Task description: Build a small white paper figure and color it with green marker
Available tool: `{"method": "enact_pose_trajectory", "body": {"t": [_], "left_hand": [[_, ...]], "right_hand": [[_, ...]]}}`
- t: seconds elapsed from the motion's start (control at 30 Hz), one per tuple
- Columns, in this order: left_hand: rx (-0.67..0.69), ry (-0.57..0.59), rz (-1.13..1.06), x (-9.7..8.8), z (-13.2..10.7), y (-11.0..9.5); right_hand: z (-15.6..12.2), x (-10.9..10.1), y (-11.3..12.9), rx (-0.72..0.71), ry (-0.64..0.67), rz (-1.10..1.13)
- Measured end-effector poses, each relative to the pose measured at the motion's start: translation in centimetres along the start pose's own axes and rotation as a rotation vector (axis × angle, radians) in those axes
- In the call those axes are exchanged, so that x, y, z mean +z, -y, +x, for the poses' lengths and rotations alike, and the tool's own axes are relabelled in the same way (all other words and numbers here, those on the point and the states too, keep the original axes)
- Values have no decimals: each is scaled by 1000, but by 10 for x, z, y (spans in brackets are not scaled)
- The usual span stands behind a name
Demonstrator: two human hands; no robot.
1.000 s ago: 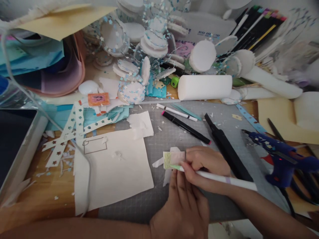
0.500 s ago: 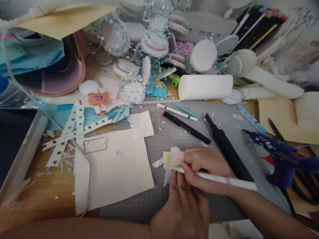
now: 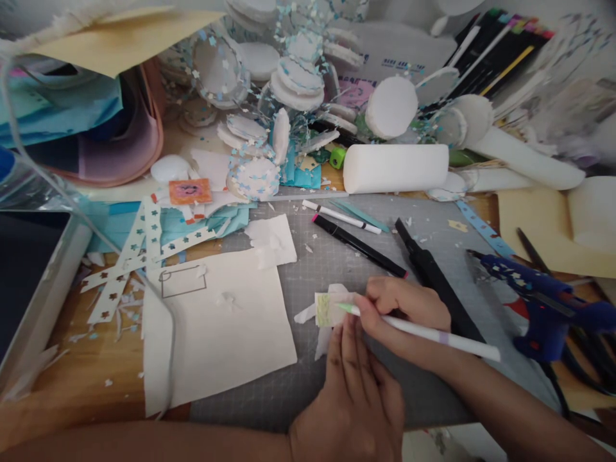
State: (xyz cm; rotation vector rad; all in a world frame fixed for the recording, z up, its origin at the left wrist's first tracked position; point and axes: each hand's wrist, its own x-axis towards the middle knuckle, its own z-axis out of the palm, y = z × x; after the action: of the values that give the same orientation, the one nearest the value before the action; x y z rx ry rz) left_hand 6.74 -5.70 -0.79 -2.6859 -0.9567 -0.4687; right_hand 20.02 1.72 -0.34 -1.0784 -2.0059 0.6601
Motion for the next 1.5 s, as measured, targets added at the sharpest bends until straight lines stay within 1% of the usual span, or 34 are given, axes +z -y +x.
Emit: {"method": "enact_pose_trajectory", "body": {"t": [0.1, 0.2, 0.3, 0.37, 0.5, 0.63, 0.83, 0.93, 1.1, 1.23, 1.5], "left_hand": [[2, -7, 2, 1, 0, 0], [4, -9, 3, 1, -1, 0], [8, -7, 7, 1, -2, -1], [16, -7, 8, 0, -1, -1], [-7, 4, 11, 0, -1, -2], [-5, -18, 15, 1, -1, -2], [-10, -12, 1, 1, 0, -2], [2, -2, 0, 1, 0, -1], [10, 7, 3, 1, 0, -1], [13, -16, 15, 1, -1, 0], [-18, -9, -34, -1, 0, -1]], "right_hand": [[-1, 0, -1, 12, -46, -28], [0, -1, -1, -2, 1, 3], [2, -1, -1, -53, 54, 44], [3, -1, -1, -58, 46, 43], [5, -2, -1, -13, 2, 69], [6, -3, -2, -47, 62, 80], [5, -4, -3, -34, 60, 104], [5, -3, -3, -30, 76, 88], [3, -3, -4, -7, 60, 78], [4, -4, -4, -30, 66, 102], [5, -6, -1, -26, 111, 87]]}}
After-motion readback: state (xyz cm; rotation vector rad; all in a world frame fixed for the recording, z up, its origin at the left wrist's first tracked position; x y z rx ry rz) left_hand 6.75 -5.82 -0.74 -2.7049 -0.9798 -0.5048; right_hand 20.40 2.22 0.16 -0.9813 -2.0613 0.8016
